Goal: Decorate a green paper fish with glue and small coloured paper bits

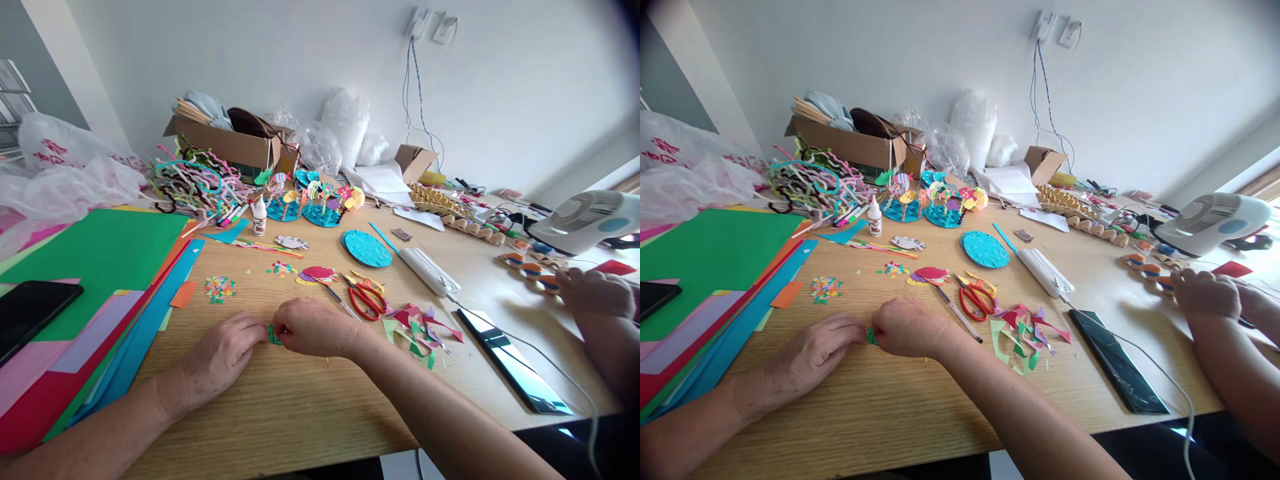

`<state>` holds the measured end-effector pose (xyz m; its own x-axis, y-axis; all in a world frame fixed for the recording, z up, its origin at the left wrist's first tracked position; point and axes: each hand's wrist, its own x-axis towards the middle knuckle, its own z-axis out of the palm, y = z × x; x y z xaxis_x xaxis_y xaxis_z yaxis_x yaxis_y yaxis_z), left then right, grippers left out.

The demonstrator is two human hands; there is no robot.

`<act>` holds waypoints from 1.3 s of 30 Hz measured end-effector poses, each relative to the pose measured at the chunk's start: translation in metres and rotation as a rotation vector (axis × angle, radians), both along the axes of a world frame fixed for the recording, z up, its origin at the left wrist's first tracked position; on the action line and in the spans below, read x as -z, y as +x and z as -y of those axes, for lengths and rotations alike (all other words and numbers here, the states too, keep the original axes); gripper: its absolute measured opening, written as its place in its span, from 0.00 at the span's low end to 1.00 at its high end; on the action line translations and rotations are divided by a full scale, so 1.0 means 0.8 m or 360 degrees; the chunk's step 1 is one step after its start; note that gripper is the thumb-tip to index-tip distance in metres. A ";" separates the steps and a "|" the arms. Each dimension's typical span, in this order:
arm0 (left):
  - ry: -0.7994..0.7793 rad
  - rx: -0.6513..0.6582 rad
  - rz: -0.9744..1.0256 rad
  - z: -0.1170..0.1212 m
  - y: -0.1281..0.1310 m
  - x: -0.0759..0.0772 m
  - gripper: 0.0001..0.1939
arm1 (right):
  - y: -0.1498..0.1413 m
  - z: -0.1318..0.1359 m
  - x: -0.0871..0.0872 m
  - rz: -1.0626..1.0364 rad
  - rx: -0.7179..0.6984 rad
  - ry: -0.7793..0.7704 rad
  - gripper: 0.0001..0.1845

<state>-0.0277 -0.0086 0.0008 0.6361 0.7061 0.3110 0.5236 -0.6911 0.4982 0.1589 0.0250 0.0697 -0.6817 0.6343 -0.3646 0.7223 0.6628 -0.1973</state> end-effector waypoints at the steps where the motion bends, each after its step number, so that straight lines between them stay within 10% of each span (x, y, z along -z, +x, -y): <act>1: -0.0002 -0.0005 -0.0001 0.000 0.000 0.001 0.17 | 0.000 0.000 0.000 -0.0003 -0.0004 0.0003 0.14; 39: 0.0193 0.0019 0.0099 -0.002 0.004 0.003 0.20 | 0.036 0.012 0.006 -0.0482 -0.0046 0.0077 0.15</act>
